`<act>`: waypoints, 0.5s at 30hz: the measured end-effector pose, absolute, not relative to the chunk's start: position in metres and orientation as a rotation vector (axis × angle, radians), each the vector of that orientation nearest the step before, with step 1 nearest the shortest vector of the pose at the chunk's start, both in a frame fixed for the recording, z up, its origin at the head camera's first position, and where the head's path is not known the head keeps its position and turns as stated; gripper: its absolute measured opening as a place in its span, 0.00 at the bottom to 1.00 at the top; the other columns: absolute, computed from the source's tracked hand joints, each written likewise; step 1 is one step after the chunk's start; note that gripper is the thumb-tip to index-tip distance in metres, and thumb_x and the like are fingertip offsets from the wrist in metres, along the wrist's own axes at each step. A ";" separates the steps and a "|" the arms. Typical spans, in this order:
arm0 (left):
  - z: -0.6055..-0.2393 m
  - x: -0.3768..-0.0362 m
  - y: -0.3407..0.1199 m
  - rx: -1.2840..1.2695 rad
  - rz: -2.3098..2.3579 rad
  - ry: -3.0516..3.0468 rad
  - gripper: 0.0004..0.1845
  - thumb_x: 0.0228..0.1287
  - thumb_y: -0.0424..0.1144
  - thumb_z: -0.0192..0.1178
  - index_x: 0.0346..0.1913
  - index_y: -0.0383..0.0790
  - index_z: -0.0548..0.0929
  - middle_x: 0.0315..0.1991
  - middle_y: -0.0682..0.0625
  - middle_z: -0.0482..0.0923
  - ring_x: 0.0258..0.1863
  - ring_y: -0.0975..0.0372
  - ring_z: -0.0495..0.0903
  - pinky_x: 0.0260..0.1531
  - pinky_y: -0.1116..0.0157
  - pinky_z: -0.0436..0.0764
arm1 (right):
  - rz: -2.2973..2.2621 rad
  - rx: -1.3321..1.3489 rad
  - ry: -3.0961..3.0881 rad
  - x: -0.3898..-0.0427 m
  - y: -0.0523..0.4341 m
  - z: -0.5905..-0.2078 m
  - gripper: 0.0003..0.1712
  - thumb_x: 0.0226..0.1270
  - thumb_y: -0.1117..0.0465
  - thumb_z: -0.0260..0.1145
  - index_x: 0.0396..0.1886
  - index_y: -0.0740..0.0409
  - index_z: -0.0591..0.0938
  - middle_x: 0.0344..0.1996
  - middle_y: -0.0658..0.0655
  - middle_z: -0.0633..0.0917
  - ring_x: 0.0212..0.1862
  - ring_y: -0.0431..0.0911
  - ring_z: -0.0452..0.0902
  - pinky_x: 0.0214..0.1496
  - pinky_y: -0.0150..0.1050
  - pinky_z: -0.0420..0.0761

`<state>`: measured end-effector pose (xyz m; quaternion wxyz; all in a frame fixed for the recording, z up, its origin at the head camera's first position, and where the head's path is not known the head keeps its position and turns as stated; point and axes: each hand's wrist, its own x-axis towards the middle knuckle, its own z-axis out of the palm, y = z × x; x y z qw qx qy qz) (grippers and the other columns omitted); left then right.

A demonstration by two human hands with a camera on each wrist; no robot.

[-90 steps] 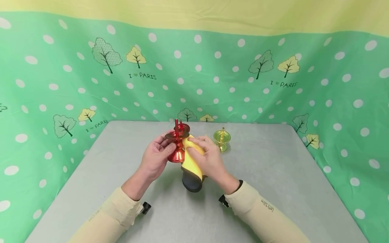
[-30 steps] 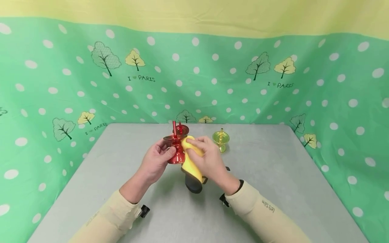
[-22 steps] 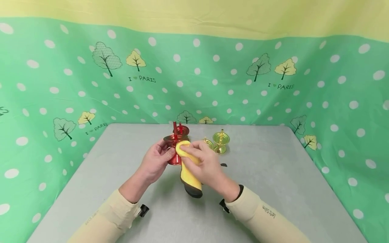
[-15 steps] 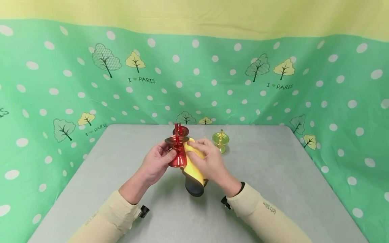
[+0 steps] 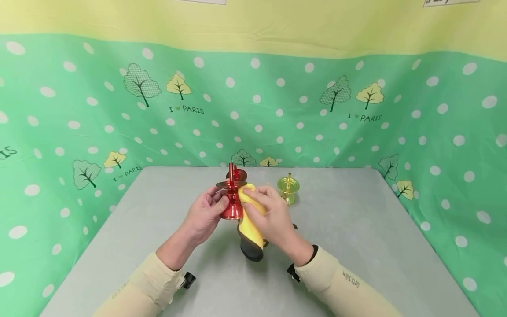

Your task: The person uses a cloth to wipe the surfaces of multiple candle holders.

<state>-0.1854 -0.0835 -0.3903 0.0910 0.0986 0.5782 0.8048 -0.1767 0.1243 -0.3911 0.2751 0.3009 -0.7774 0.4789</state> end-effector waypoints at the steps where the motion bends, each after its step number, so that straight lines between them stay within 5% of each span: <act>1: -0.391 -0.185 -0.083 0.285 2.397 1.727 0.25 0.80 0.30 0.55 0.74 0.29 0.67 0.62 0.43 0.81 0.55 0.65 0.86 0.56 0.69 0.87 | 1.254 0.848 -2.061 -0.175 0.123 -0.392 0.20 0.60 0.73 0.78 0.54 0.62 0.92 0.43 0.61 0.87 0.44 0.48 0.82 0.38 0.27 0.83; 6: -0.392 -0.184 -0.081 0.272 2.364 1.829 0.24 0.81 0.30 0.56 0.74 0.28 0.68 0.69 0.32 0.78 0.56 0.64 0.86 0.55 0.69 0.87 | 1.143 0.911 -1.957 -0.174 0.118 -0.391 0.23 0.57 0.75 0.78 0.54 0.61 0.92 0.41 0.60 0.84 0.43 0.49 0.81 0.39 0.28 0.81; 15: -0.392 -0.184 -0.082 0.227 2.292 1.951 0.29 0.73 0.30 0.68 0.73 0.37 0.71 0.66 0.35 0.83 0.56 0.61 0.87 0.53 0.66 0.88 | 1.135 0.895 -1.980 -0.175 0.117 -0.393 0.21 0.58 0.75 0.78 0.52 0.60 0.92 0.41 0.60 0.85 0.44 0.50 0.82 0.42 0.27 0.83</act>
